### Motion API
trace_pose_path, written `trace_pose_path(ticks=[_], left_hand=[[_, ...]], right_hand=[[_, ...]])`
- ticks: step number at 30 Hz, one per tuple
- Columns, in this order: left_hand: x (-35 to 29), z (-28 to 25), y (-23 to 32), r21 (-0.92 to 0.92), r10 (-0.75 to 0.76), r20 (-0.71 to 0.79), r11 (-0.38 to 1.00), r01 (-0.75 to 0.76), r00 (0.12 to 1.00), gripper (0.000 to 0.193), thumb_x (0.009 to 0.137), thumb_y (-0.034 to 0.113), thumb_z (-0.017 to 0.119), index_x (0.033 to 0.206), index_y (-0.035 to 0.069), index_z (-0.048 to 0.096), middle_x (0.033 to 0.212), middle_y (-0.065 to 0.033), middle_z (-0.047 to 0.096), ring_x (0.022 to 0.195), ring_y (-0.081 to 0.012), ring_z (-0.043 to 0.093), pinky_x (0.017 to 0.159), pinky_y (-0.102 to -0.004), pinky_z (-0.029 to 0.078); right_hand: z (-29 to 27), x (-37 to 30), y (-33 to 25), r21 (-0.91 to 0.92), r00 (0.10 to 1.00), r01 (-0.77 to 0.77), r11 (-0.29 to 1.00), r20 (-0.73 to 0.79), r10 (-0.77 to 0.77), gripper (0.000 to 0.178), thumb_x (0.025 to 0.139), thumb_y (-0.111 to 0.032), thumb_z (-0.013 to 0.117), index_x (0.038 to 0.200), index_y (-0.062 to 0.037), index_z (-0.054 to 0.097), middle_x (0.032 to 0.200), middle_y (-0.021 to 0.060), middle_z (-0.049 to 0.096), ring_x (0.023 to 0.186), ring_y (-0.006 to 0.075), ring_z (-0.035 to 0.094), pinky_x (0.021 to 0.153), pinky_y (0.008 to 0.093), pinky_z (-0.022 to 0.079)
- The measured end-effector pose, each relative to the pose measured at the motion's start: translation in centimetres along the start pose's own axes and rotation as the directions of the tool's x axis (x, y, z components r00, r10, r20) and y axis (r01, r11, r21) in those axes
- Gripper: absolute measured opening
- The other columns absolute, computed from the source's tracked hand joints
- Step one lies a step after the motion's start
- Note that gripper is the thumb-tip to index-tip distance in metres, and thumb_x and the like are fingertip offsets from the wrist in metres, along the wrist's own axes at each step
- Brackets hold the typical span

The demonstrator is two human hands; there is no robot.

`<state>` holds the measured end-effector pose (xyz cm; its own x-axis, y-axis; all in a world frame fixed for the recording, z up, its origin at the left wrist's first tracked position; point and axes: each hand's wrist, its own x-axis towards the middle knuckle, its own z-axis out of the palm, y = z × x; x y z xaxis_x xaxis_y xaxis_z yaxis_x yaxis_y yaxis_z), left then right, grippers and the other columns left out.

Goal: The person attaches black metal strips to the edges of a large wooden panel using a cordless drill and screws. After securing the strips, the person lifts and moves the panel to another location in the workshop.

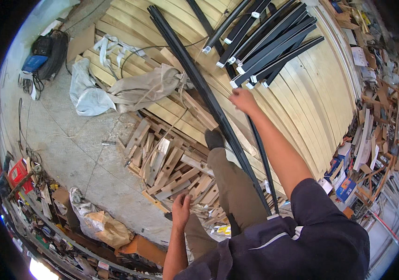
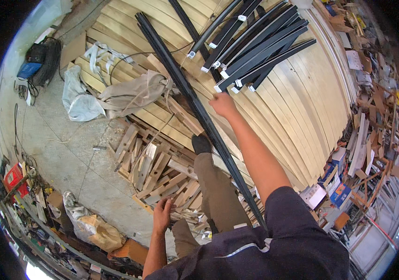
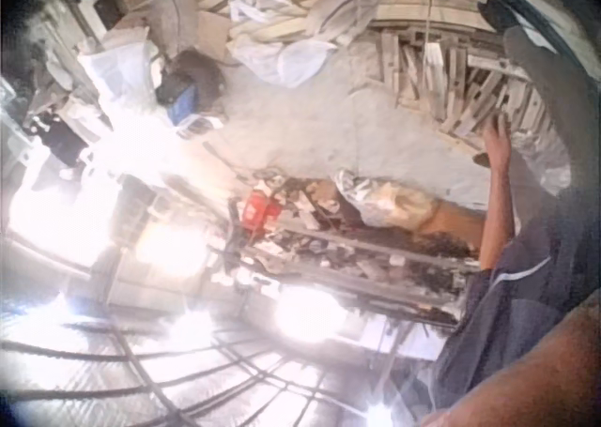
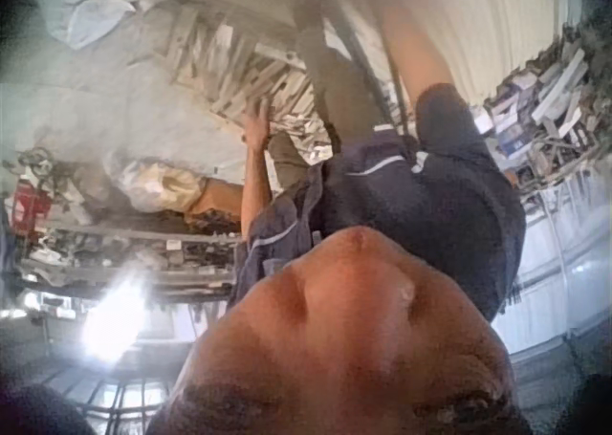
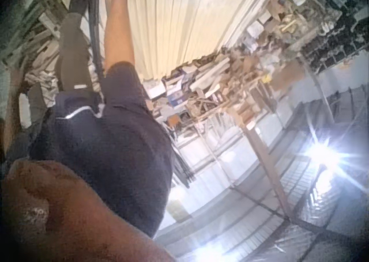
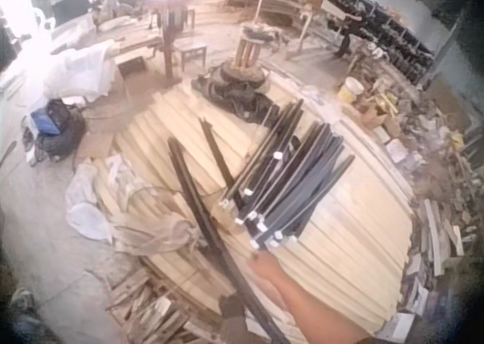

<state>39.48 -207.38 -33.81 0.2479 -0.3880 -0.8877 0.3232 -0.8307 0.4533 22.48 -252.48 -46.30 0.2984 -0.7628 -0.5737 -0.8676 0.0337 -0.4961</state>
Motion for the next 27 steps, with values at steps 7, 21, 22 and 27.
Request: trace_pose_path(ticks=[7,21,22,27], left_hand=[[1.7,1.3,-14.0,0.029,-0.279,-0.022,0.960,0.279,0.960,0.034,0.096,0.027,0.062,0.107,-0.006,0.067,0.088,-0.0099,0.071,0.081,-0.0148,0.066,0.071,-0.0281,0.051],[5.8,3.8,-10.3,-0.229,-0.282,0.044,0.931,0.284,0.958,0.037,0.102,0.026,0.057,0.121,-0.005,0.060,0.104,-0.0138,0.071,0.087,-0.0205,0.069,0.075,-0.0310,0.056],[6.2,3.8,-9.7,-0.238,-0.283,0.040,0.929,0.284,0.958,0.037,0.102,0.026,0.057,0.121,-0.006,0.060,0.104,-0.0140,0.071,0.087,-0.0206,0.069,0.075,-0.0310,0.056],[7.4,3.6,-7.7,-0.181,-0.281,0.025,0.942,0.281,0.959,0.039,0.102,0.026,0.056,0.122,-0.007,0.059,0.105,-0.0147,0.070,0.089,-0.0200,0.069,0.076,-0.0306,0.056]], right_hand=[[1.3,13.6,-0.6,-0.319,0.984,0.006,0.948,-0.166,-0.062,0.053,0.085,-0.031,0.063,0.136,-0.0154,0.057,0.119,0.0236,0.066,0.113,0.0394,0.062,0.095,0.0468,0.051],[2.7,22.6,-3.6,-0.604,0.979,-0.186,0.775,-0.050,0.196,0.059,0.086,-0.044,0.066,0.136,-0.0139,0.056,0.131,0.0159,0.063,0.123,0.0349,0.059,0.100,0.0470,0.049],[2.5,22.9,-3.2,-0.602,0.977,-0.197,0.774,-0.059,0.203,0.058,0.086,-0.045,0.066,0.134,-0.0133,0.056,0.131,0.0158,0.062,0.123,0.0349,0.058,0.100,0.0468,0.049],[2.5,23.9,-1.4,-0.577,0.978,-0.207,0.790,-0.103,0.181,0.061,0.085,-0.045,0.068,0.133,-0.0091,0.055,0.130,0.0219,0.061,0.123,0.0363,0.057,0.099,0.0462,0.050]])
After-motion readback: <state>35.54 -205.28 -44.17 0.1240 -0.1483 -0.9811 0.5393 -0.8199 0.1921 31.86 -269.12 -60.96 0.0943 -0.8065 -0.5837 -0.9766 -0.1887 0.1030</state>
